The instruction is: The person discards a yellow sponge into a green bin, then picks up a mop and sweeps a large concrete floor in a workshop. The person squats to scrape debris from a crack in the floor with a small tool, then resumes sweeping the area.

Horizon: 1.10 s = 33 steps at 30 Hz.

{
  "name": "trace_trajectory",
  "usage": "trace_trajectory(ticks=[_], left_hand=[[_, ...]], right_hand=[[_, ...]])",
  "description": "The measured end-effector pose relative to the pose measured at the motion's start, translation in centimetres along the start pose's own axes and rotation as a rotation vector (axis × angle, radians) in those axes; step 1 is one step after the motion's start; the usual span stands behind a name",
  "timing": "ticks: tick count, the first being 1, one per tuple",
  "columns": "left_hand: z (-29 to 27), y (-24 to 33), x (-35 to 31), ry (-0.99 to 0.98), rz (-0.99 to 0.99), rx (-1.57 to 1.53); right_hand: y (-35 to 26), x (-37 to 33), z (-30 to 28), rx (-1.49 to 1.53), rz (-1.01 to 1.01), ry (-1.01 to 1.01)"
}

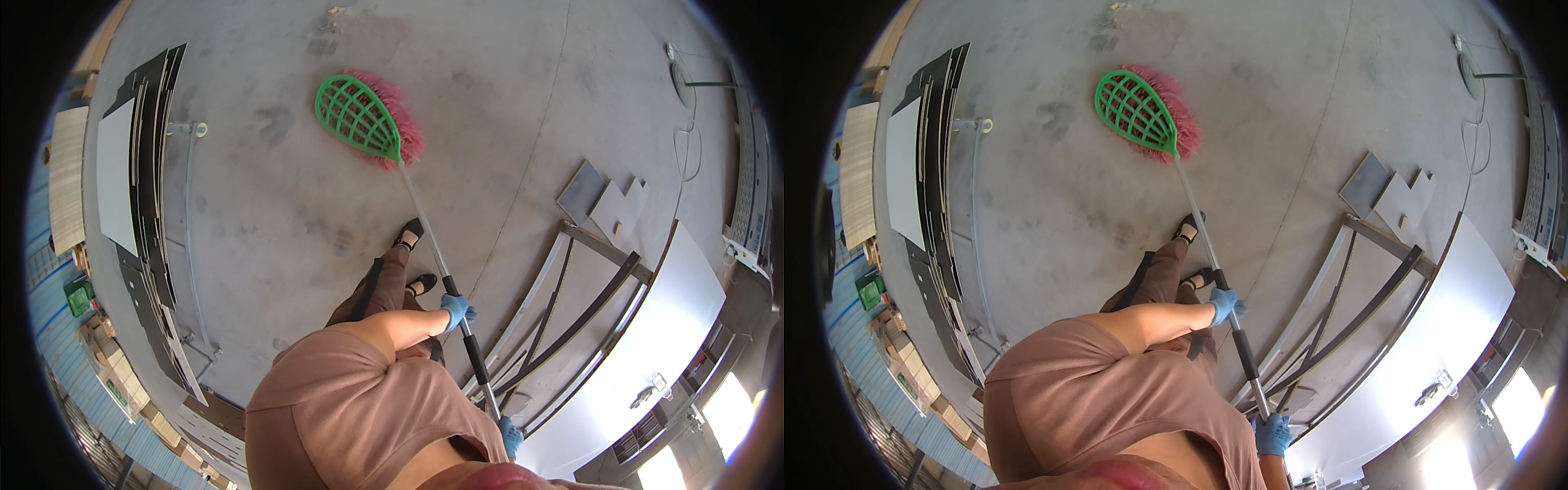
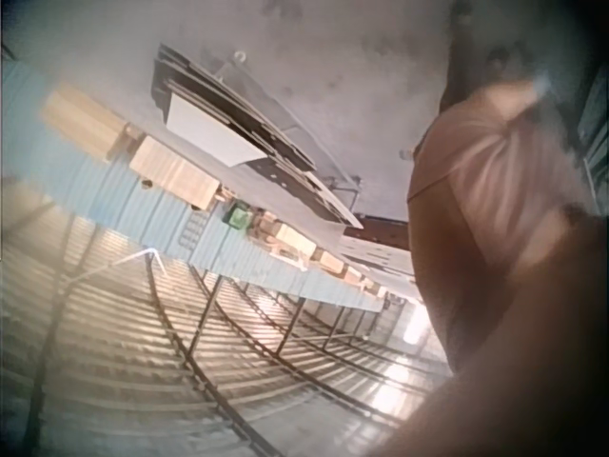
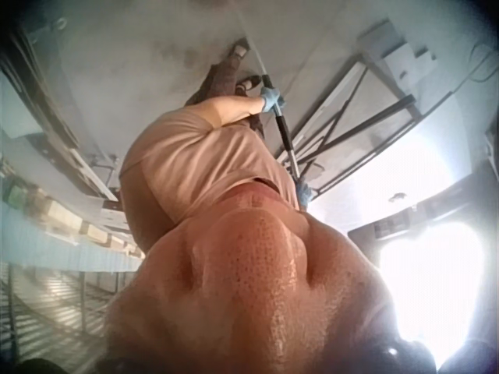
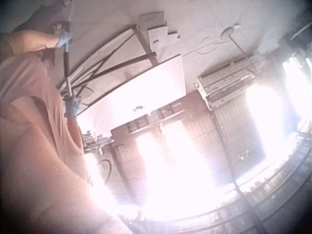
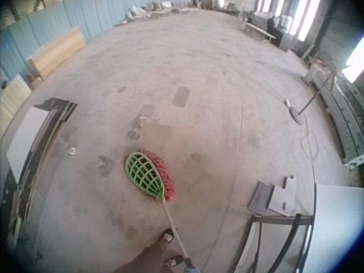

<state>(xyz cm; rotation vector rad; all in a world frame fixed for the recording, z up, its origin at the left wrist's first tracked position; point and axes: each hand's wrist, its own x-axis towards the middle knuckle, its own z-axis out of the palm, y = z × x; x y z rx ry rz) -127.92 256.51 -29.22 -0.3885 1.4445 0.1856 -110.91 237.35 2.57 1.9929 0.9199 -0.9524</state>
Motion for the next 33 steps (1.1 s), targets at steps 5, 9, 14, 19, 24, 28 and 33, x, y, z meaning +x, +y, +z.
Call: trace_trajectory(ticks=[5, 9, 14, 19, 24, 28, 33], left_hand=[[-2.8, 4.6, 4.1, -0.025, -0.087, -0.057], [-3.6, 13.4, 6.2, -0.028, 0.05, 0.073], [-2.1, 23.9, 5.4, 0.019, 0.235, 0.086], [4.6, 23.3, 3.5, 0.057, 0.264, 0.118], [10.3, 19.4, 5.9, -0.202, 0.146, -0.029], [13.6, 20.4, 7.4, 0.119, 0.13, 0.145], [16.2, 27.4, 6.0, 0.492, 0.261, 0.766]], right_hand=[[-5.9, 2.7, -1.3, -0.029, -0.038, -0.07], [-13.3, 6.0, -2.8, 0.017, -0.065, -0.015], [-20.0, 9.8, -6.3, 0.104, -0.137, 0.058], [-16.3, 10.2, -10.1, 0.129, -0.074, 0.058], [-10.8, 9.8, -12.6, 0.133, -0.007, 0.044], [-8.7, 11.9, -14.2, 0.317, -0.05, -0.078], [-9.5, 19.3, -20.6, 0.394, -0.185, -0.209]])
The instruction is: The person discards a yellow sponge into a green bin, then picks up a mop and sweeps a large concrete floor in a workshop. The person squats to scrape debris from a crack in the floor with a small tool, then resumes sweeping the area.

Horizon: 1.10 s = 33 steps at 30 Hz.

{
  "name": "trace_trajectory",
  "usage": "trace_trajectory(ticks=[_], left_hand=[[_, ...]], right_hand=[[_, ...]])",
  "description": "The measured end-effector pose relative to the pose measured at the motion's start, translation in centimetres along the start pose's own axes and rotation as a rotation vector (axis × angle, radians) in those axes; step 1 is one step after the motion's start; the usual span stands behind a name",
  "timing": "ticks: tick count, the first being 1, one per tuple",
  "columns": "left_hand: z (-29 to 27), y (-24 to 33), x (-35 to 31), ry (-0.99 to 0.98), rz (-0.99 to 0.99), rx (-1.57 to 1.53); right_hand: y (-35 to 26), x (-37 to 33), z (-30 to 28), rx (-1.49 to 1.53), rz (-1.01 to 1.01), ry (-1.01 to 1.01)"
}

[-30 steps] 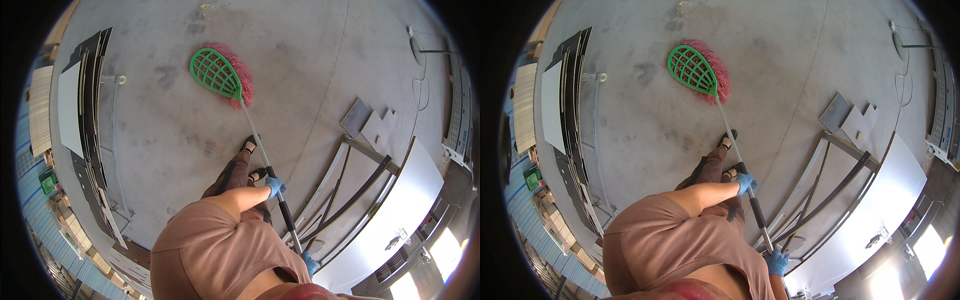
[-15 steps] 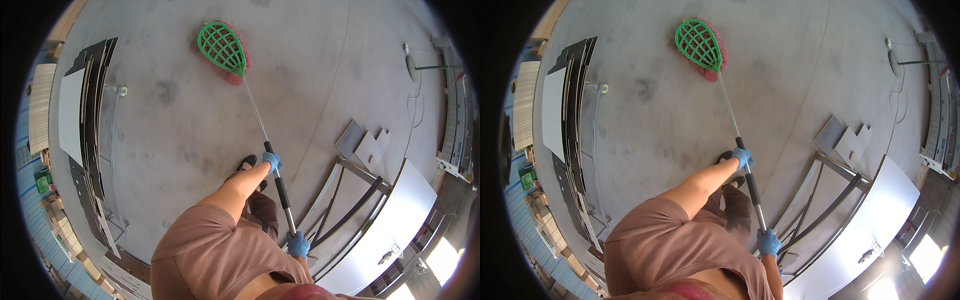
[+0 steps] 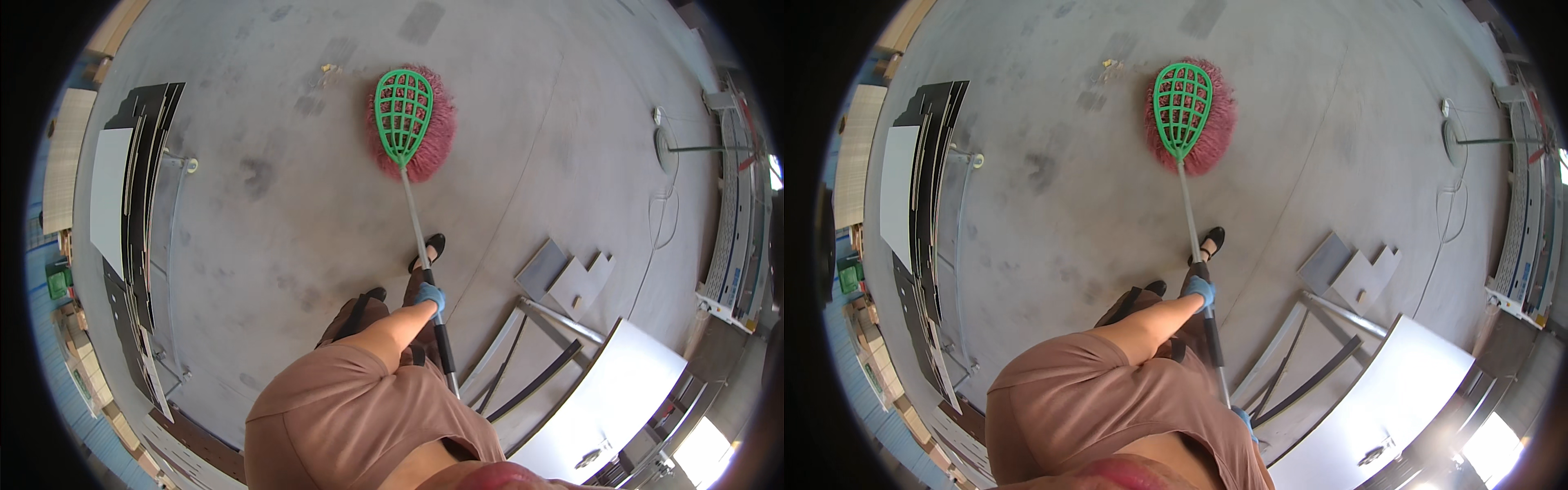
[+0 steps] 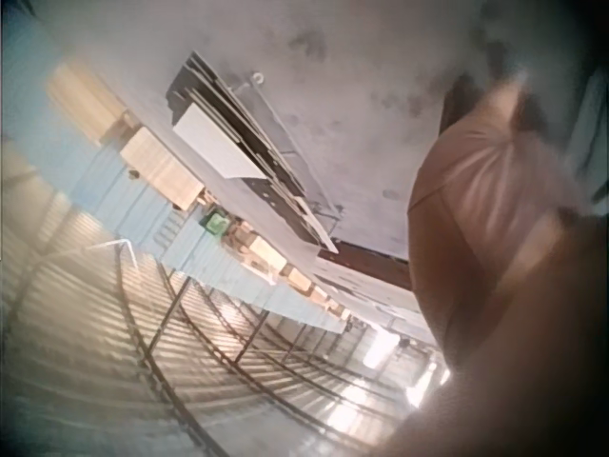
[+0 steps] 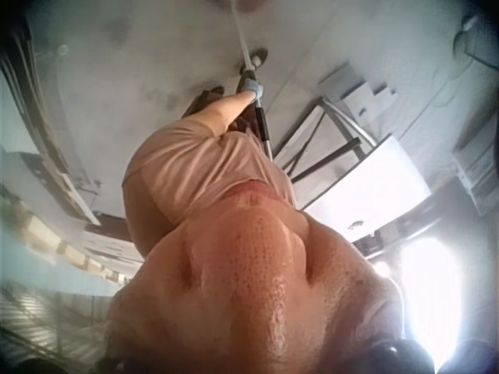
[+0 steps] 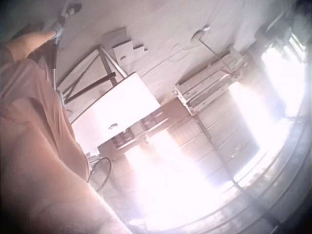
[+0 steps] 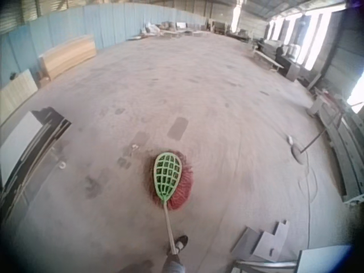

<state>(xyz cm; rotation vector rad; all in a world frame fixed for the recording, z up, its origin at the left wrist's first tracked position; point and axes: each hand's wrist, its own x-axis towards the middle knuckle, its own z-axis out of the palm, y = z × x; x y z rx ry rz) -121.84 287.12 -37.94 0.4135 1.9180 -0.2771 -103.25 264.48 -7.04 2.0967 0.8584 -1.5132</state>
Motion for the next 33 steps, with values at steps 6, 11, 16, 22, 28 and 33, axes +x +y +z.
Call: trace_trajectory(ticks=[6, 11, 16, 22, 28, 33], left_hand=[[-6.8, 11.7, 3.5, 0.066, 0.005, -0.236], [-10.7, 18.5, 5.5, 0.162, -0.129, -0.306], [-6.0, 19.2, 0.1, -0.07, -0.28, -0.729], [2.3, 21.2, -4.4, -0.358, -0.552, -0.638], [-3.1, 25.4, 7.0, -0.785, -0.332, -0.424], [-18.9, 31.8, 15.9, -0.618, -0.314, -0.536]], right_hand=[[-12.0, 7.1, -11.4, -0.203, -0.178, -0.142], [-20.8, 10.2, -18.5, -0.033, 0.068, -0.278], [-16.8, 8.1, -23.2, -0.387, -0.001, -0.067], [-15.3, 2.0, -28.3, -0.681, 0.237, 0.055], [-27.9, 6.3, -29.8, -0.627, 0.293, 0.033], [-45.0, 11.4, -28.9, -0.597, 0.187, 0.05]])
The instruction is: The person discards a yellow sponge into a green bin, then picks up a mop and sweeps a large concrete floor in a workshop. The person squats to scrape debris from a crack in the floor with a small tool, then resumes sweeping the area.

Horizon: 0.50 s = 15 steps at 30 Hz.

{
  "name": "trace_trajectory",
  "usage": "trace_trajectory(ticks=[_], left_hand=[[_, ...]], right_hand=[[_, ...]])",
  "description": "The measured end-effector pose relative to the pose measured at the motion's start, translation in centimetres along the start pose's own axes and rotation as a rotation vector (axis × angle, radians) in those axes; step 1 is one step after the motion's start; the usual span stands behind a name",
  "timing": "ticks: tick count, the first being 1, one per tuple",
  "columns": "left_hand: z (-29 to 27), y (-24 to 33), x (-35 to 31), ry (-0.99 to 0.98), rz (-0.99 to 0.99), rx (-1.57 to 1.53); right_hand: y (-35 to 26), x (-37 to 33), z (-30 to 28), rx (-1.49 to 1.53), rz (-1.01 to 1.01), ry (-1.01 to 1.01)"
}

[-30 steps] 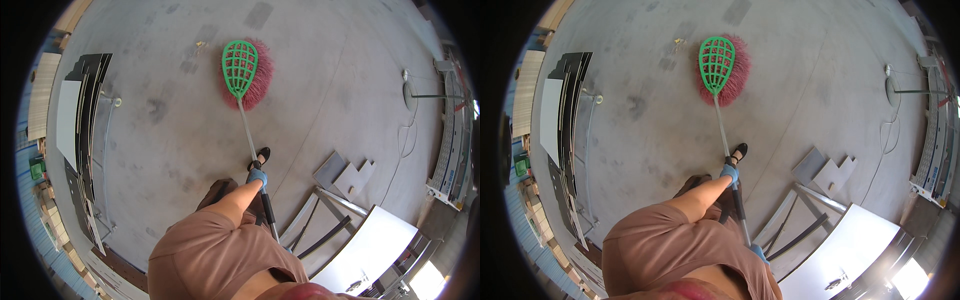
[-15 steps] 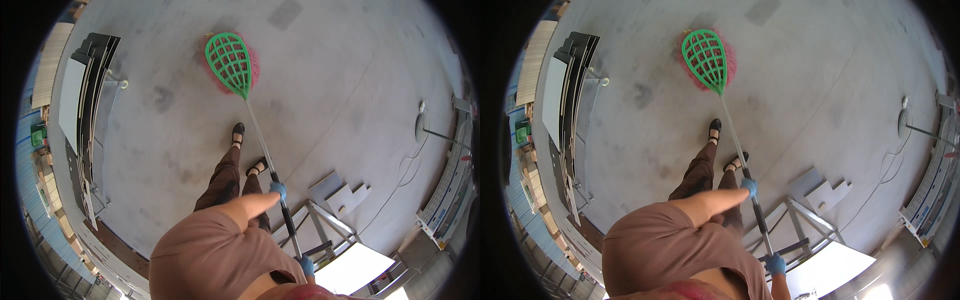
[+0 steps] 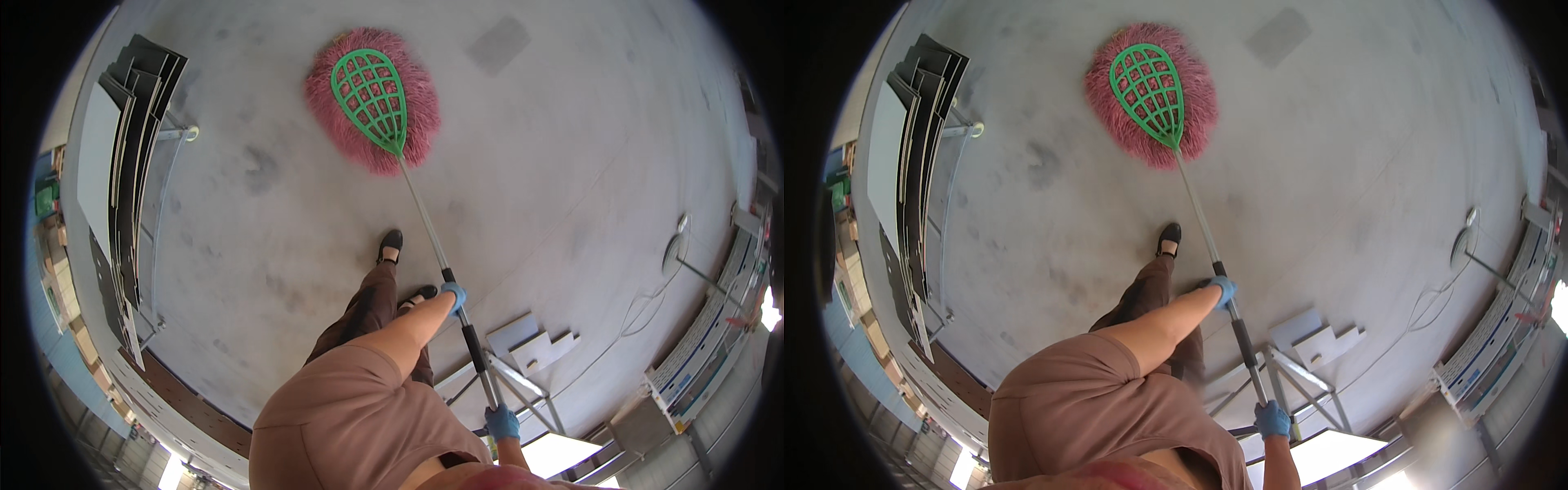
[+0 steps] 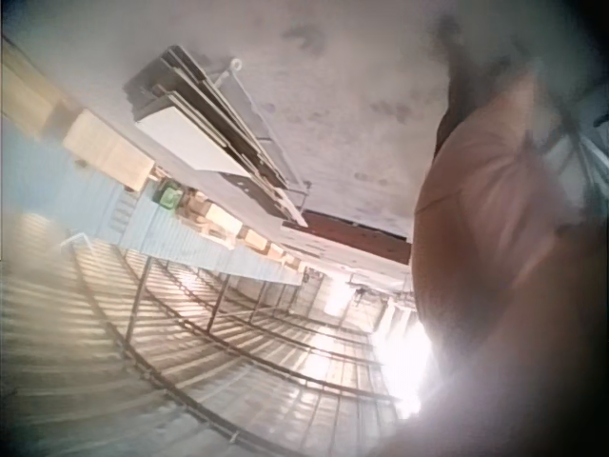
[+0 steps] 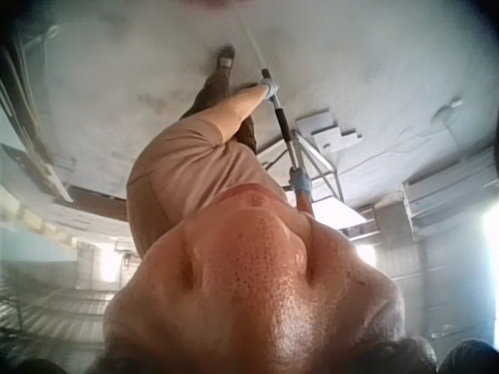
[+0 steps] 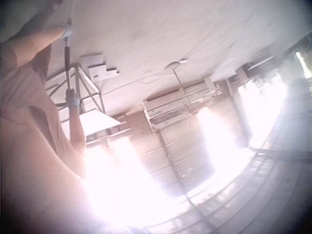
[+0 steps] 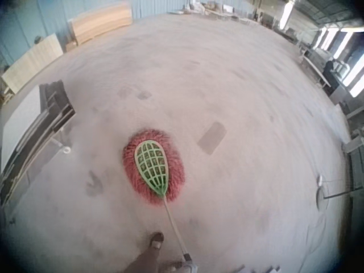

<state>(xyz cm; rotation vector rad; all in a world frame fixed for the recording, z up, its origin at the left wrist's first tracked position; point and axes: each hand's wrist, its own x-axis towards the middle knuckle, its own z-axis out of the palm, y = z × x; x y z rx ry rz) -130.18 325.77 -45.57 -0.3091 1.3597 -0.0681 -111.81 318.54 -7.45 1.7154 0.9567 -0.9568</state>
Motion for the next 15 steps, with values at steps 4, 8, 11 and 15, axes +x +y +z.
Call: trace_trajectory(ticks=[4, 8, 11, 15], left_hand=[[-10.2, 10.4, -4.0, 0.061, 0.013, -0.321], [-17.6, 19.5, -5.5, 0.157, 0.137, 0.054], [-20.9, 26.6, -7.2, 0.289, 0.189, 0.291], [-24.0, 35.4, -10.4, 0.318, 0.23, 0.104]], right_hand=[[-12.0, 0.7, -5.8, 0.034, -0.066, -0.04], [-19.9, 1.8, -11.7, -0.121, -0.22, 0.053], [-25.1, 3.0, -17.5, -0.119, -0.234, 0.052], [-31.3, 3.4, -27.8, -0.274, -0.294, 0.091]])
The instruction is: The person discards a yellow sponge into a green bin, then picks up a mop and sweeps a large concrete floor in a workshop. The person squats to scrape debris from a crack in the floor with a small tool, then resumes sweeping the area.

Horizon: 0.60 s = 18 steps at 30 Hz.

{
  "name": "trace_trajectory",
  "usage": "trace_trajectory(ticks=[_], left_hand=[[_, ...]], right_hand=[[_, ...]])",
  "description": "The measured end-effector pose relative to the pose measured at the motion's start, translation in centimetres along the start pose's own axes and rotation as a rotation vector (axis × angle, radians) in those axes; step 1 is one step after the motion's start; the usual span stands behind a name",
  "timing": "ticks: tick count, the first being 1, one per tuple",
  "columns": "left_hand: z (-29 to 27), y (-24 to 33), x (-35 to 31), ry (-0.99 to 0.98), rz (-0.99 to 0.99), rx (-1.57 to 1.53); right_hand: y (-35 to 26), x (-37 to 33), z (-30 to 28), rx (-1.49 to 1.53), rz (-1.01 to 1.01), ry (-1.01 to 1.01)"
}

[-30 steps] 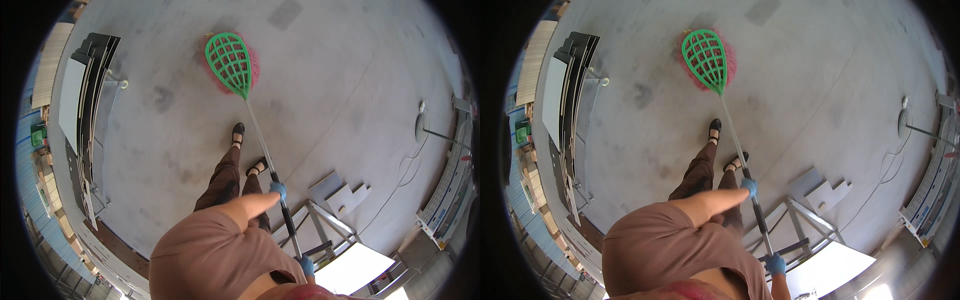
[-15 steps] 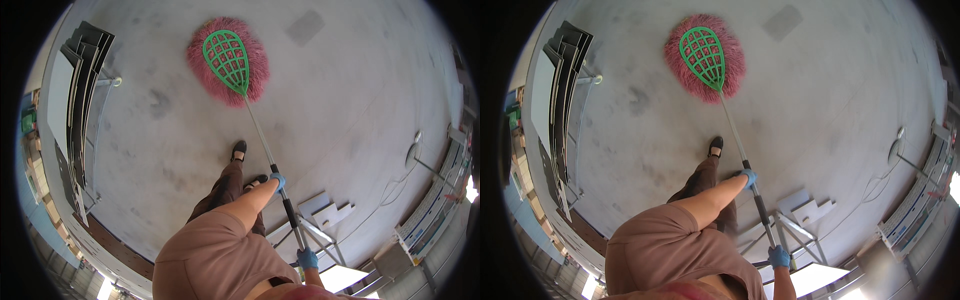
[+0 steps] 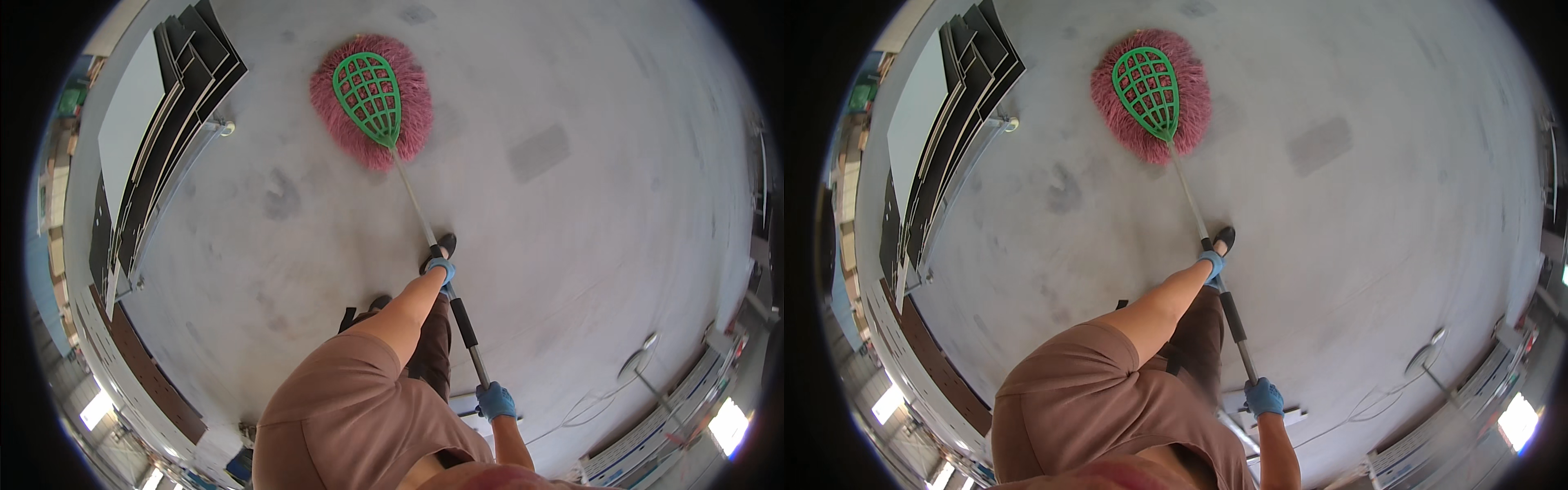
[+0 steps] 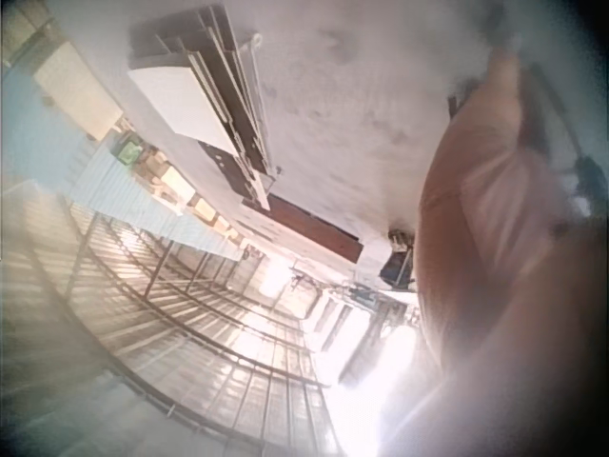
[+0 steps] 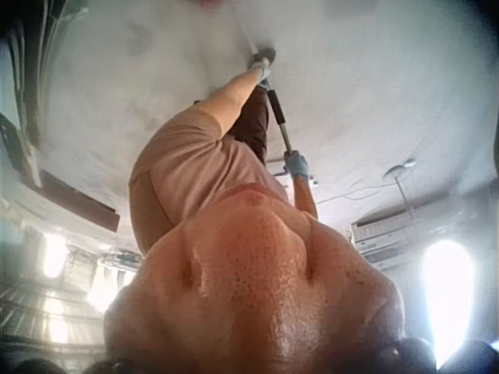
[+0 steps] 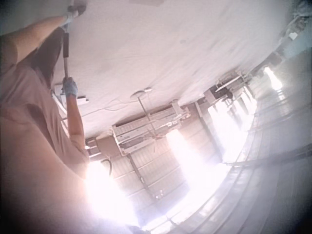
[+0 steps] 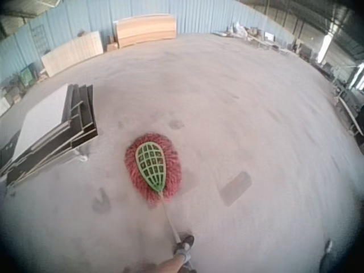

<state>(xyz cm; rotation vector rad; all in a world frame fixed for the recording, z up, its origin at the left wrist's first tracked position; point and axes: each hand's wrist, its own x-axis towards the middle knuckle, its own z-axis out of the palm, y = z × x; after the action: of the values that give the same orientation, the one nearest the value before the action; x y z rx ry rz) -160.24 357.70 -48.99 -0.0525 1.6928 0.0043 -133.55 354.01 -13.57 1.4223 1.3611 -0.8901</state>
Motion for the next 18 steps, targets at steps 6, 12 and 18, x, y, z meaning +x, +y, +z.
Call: trace_trajectory(ticks=[6, 12, 18], left_hand=[[-8.8, 11.8, -0.3, -0.187, -0.088, -0.492], [-24.3, 19.9, -3.8, -0.163, -0.078, -0.865], [-43.9, 28.4, 2.8, -0.14, -0.042, -0.998]], right_hand=[[-8.8, 1.9, -16.0, -0.018, 0.03, -0.019], [-22.7, 2.4, -28.5, -0.042, -0.016, -0.053], [-40.7, 3.9, -38.6, -0.162, -0.061, -0.01]])
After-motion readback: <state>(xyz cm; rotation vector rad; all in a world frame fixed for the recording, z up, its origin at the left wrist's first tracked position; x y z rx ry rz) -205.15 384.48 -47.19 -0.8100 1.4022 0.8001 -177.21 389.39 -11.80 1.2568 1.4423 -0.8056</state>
